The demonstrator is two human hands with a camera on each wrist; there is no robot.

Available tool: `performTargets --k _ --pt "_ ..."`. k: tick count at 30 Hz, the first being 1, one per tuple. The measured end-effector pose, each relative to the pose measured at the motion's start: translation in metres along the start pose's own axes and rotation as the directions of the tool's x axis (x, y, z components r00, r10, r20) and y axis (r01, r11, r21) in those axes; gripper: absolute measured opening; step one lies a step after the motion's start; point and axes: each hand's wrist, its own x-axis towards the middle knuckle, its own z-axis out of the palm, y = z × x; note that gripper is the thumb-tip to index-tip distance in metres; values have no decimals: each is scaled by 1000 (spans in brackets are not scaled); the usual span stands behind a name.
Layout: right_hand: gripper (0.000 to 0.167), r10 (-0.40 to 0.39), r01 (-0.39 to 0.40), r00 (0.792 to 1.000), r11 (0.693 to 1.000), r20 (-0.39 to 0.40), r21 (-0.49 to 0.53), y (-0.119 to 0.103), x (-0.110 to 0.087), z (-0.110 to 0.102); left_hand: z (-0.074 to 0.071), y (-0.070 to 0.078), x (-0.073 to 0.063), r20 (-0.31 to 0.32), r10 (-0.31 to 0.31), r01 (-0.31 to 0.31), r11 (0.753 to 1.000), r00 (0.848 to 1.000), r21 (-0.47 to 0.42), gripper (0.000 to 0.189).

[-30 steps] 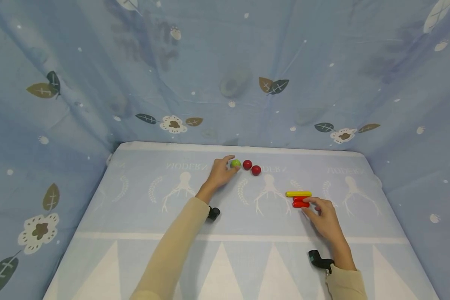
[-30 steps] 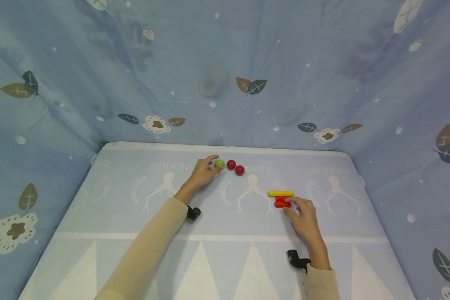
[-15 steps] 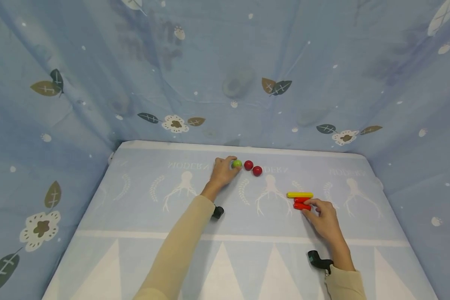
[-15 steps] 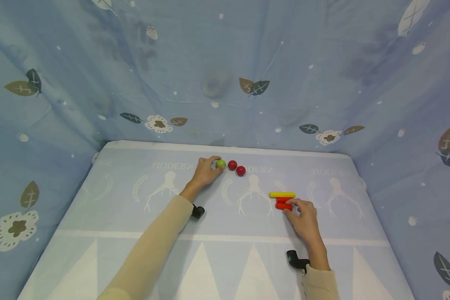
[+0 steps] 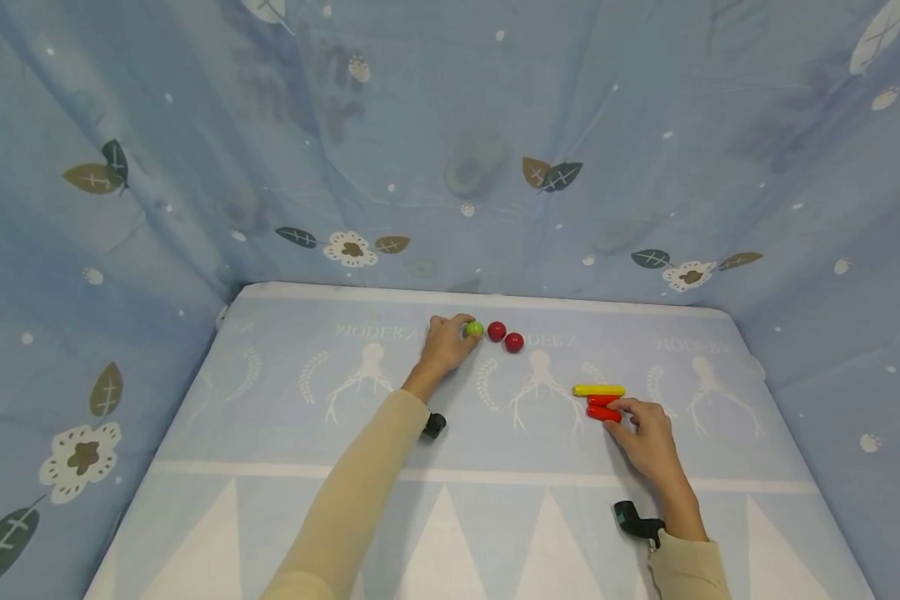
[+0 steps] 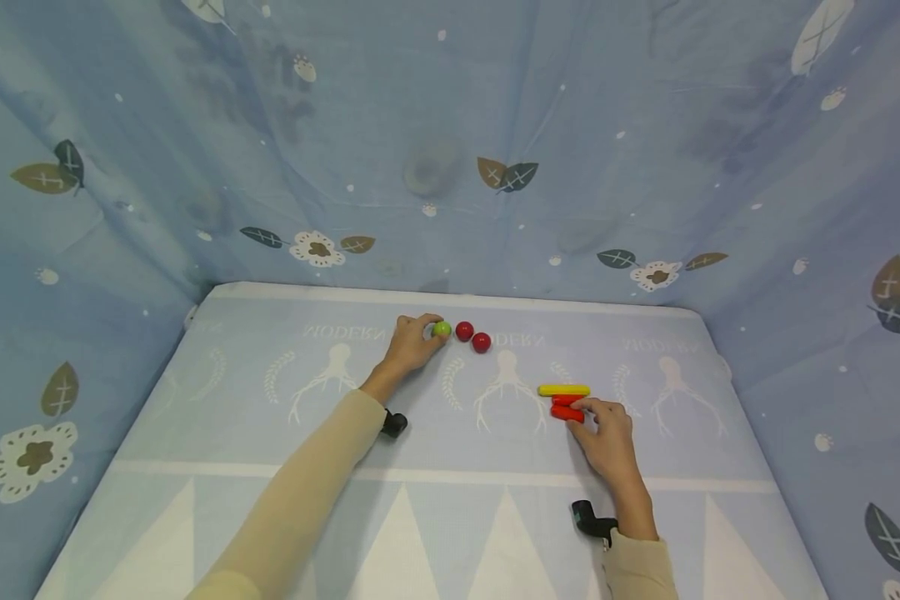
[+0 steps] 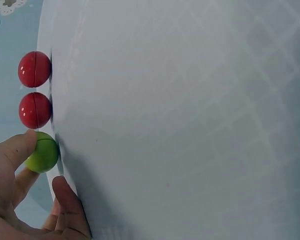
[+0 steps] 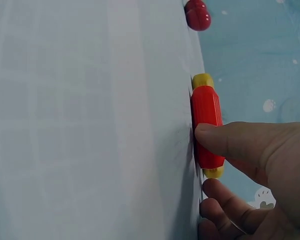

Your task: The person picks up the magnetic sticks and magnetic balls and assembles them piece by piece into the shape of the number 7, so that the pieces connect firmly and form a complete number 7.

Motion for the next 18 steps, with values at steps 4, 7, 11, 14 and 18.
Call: performTargets --k 4,7,11,14,18 --pt "24 -21 21 1000 1000 -3 -16 0 0 1 -1 0 -3 -10 5 -5 1000 1000 -3 43" --pt "23 -28 28 1000 999 1 -28 -1 0 2 -2 -2 -5 -23 25 -25 1000 999 -6 44" --pt "23 -8 9 1000 999 21 -33 -7 -2 0 -5 -5 -13 -38 58 -58 998 998 -10 44" --pt "23 1 0 999 1000 39 -22 -12 -3 0 -11 -8 -21 -48 76 -77 997 996 -15 43" --pt "25 -3 3 998 1000 64 -5 -18 -3 3 -21 -13 -33 -58 94 -95 995 994 -24 42"
